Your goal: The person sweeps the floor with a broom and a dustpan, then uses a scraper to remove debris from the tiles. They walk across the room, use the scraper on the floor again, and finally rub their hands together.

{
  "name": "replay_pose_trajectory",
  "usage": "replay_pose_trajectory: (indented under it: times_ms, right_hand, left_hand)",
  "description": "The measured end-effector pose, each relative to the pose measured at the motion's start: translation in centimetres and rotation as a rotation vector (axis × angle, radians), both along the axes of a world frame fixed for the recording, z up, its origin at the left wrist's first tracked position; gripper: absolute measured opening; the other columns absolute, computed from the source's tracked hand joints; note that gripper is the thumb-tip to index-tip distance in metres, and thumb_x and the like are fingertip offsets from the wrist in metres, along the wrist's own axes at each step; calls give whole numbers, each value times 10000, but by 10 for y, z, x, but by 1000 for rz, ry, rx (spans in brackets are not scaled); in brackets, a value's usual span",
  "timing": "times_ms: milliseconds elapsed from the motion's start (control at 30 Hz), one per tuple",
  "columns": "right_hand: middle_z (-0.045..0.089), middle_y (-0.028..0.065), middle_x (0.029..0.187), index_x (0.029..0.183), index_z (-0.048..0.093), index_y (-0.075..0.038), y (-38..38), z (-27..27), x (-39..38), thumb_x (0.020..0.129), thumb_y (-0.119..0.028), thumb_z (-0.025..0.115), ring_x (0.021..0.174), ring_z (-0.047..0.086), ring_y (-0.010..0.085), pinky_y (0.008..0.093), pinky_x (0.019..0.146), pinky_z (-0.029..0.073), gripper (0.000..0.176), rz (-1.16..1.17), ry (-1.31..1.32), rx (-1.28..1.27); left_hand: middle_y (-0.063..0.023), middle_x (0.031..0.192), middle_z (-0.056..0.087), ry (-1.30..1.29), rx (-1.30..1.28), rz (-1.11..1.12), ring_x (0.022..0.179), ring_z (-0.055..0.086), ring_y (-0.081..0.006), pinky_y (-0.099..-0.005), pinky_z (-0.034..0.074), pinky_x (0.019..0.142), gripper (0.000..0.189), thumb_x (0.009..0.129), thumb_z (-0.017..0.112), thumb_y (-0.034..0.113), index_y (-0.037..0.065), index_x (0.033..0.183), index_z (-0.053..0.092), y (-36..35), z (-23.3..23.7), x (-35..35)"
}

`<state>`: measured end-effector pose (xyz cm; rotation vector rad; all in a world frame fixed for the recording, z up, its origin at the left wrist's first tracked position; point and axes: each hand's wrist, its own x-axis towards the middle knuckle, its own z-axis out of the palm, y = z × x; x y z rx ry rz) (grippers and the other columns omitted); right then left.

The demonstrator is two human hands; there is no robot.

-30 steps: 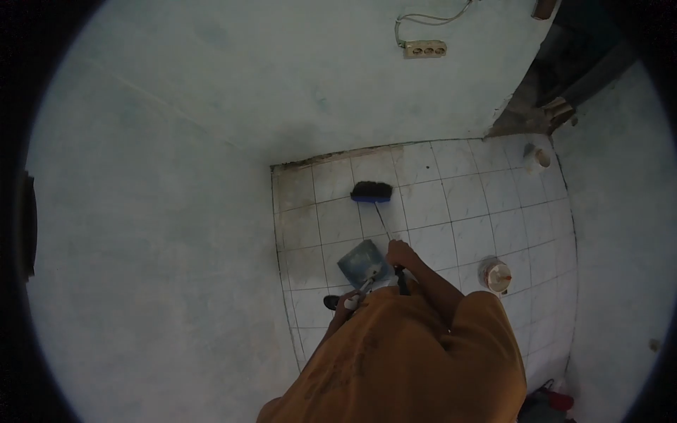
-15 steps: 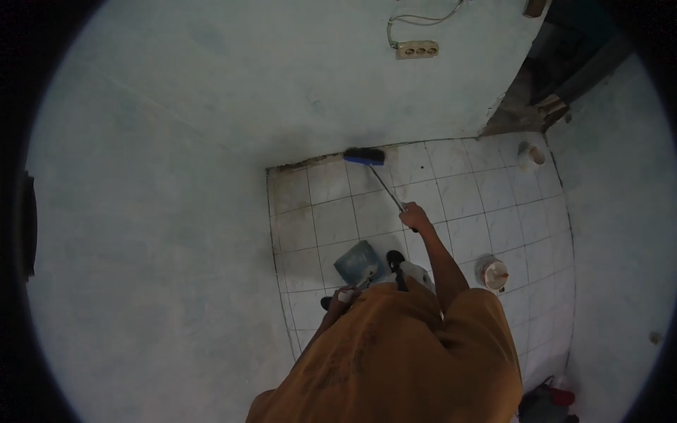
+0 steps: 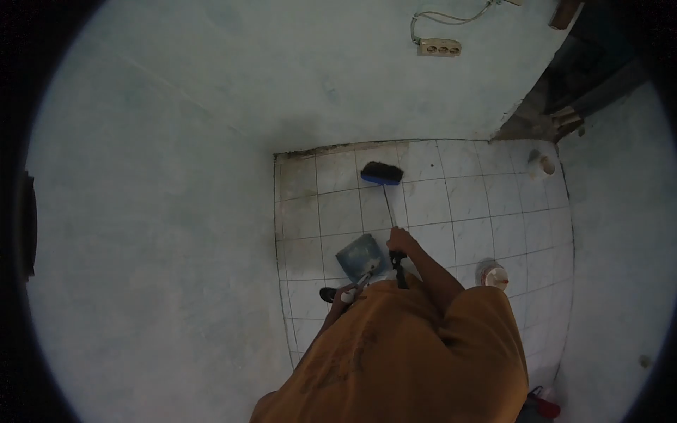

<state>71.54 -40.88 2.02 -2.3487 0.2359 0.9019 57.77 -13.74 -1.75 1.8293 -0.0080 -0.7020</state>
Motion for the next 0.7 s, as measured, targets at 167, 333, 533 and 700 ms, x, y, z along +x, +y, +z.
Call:
replay_pose_trajectory:
  times_ms: [167,333,533,700]
  right_hand:
    - [546,302,1001,1024,465,104,2,42,-30,677,-137,519,941,551,409,425,782,460,425,30,141,50]
    - [560,182,793,977,493,84,-20,22,-44,708,-132,554,673,553,287,355,577,462,351,91,32,140]
    - [376,-16,541,899,482,-13,-71,61,-19,790,-75,516,399,352,44,189,339,293,130,-814,295,956]
    - [381,-18,587,776,419,-48,-73,38,-6,824,-32,466,470,376,31,155,405,327,69,-1309,361,1697]
  left_hand:
    - [-134,783,624,-46,217,-112,759,604,-329,-386,453,646,245,772,573,316,87,854,600,-12,39,20]
    - [-146,796,621,-85,201,-157,771,602,-327,-372,452,652,244,773,568,301,76,864,599,-16,49,33]
    - [-144,805,622,-82,155,-124,766,605,-319,-366,453,658,240,784,565,293,76,881,599,-16,49,34]
    - [-136,810,626,-33,239,-65,782,610,-312,-372,459,659,230,789,572,293,88,888,607,-9,25,18]
